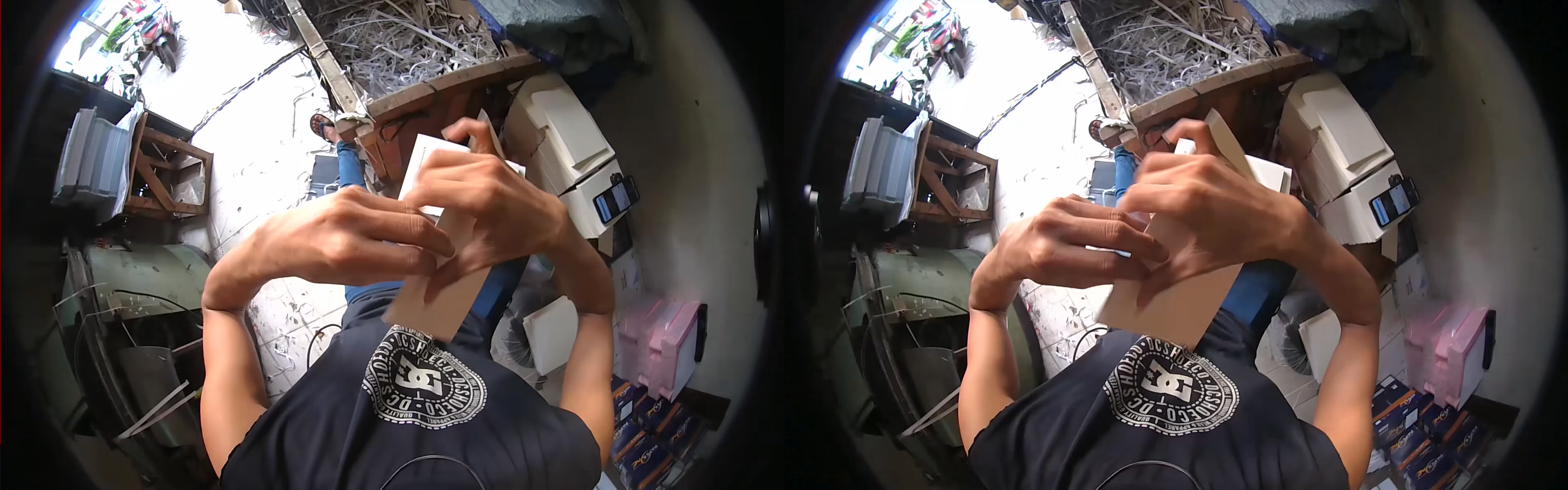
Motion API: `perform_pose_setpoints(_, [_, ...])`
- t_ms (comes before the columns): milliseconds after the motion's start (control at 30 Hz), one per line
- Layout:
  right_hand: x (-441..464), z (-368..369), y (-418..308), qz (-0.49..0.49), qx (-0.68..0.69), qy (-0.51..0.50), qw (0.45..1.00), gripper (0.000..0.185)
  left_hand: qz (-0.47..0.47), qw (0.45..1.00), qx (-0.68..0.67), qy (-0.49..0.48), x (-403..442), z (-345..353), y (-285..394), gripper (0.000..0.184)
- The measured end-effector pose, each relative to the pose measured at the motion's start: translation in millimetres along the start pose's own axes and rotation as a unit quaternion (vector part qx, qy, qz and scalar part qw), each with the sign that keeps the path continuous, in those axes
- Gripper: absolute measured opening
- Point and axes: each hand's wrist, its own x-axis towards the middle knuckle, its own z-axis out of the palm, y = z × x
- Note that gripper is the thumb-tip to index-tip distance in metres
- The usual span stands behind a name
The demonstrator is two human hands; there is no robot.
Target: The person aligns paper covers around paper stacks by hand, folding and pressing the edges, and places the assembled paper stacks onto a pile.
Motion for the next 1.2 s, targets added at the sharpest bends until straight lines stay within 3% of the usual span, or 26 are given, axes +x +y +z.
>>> perform_pose_setpoints(100, [-18.2,1.0,4.5,0.095,0.011,0.038,0.995,0.042,-0.077,0.993,0.076,0.045,-13.9,-6.4,-1.9,0.024])
perform_pose_setpoints(133, [-20.0,0.4,1.5,0.121,-0.002,0.061,0.991,0.041,-0.206,0.976,0.062,0.040,-27.9,-8.0,-3.0,0.050])
perform_pose_setpoints(200, [-24.7,-0.5,-7.2,0.177,-0.030,0.113,0.977,0.038,-0.243,0.934,-0.038,0.258,-31.7,-6.6,-9.3,0.068])
perform_pose_setpoints(300, [-31.4,2.6,-16.0,0.257,-0.062,0.178,0.948,0.038,-0.253,0.862,-0.049,0.437,-46.5,0.2,-19.2,0.042])
perform_pose_setpoints(333, [-33.3,3.8,-17.5,0.267,-0.044,0.194,0.943,0.035,-0.280,0.859,-0.027,0.429,-44.8,13.2,-15.6,0.035])
perform_pose_setpoints(533, [-34.9,5.7,-26.5,0.337,-0.100,0.186,0.918,0.031,-0.283,0.836,0.229,0.411,-12.1,71.7,-10.1,0.050])
perform_pose_setpoints(633, [-29.8,9.3,-29.9,0.433,0.024,0.226,0.872,0.030,-0.255,0.841,0.265,0.397,-15.7,85.5,-30.3,0.045])
perform_pose_setpoints(833, [-51.3,11.7,-14.7,0.468,0.053,0.218,0.855,0.028,-0.312,0.842,0.035,0.438,-15.5,107.3,-54.5,0.025])
perform_pose_setpoints(867, [-54.1,11.5,-15.3,0.472,0.051,0.217,0.853,0.027,-0.330,0.821,-0.089,0.456,-12.2,110.9,-56.0,0.019])
perform_pose_setpoints(967, [-60.9,10.8,-16.0,0.476,0.038,0.213,0.853,0.025,-0.334,0.799,-0.197,0.460,-10.6,122.3,-62.8,0.015])
perform_pose_setpoints(1100, [-66.7,10.3,-17.5,0.464,0.014,0.192,0.864,0.022,-0.350,0.786,-0.179,0.477,-3.9,129.1,-62.5,0.011])
perform_pose_setpoints(1200, [-70.1,7.9,-16.1,0.443,-0.070,0.142,0.883,0.020,-0.383,0.735,-0.269,0.490,-4.1,128.5,-63.2,0.013])
